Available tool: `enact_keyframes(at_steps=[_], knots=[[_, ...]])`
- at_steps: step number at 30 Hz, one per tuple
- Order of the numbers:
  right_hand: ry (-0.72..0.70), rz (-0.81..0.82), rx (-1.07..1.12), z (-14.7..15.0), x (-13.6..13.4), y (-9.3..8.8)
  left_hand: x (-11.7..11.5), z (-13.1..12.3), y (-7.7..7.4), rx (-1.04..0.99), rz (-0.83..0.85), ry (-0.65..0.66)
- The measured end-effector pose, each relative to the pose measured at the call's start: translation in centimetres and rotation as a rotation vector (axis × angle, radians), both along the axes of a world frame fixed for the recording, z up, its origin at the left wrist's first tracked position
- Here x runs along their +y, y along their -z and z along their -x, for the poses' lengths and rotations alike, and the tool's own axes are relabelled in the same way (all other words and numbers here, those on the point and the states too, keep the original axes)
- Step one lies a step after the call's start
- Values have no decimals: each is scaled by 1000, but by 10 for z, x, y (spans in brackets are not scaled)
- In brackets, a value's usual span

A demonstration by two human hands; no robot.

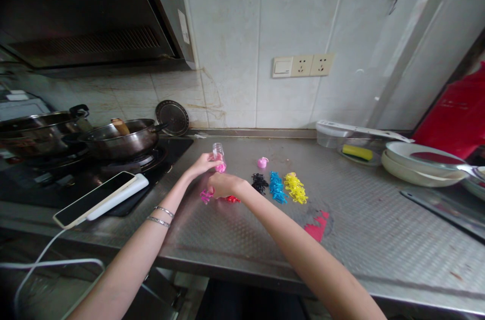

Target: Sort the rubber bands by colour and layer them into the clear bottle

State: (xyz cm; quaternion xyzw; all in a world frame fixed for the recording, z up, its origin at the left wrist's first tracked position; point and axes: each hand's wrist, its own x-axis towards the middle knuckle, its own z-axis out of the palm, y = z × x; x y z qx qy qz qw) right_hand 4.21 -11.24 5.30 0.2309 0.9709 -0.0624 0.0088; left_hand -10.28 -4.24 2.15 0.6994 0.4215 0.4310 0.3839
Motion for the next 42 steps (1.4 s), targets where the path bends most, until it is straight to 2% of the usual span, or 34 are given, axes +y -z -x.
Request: enact_keyframes(at_steps=[8,13,16,19,25,28,32,37,42], knots=[[17,15,42,1,-1,4,0,1,1,7,-14,7],[30,123,210,-2,0,1,2,1,2,8,-30,15],[47,161,338,-5,5,-12,4,2,3,26,-43,24],[99,138,440,-11,15,-33,5,4,2,80,-60,13],[236,38,562,-24,56,-74,1,2,-2,83,-63,2],[293,1,500,-27,72,-87,1,1,-1,87,-56,-6],[318,-60,364,-23,81,-98,2,1,-1,81,-45,-5],[362,-122,182,-12,84,-101,1,1,-1,68,-39,-6],[346,-133,127,-3,85,-102,2,1,0,60,-34,-3]])
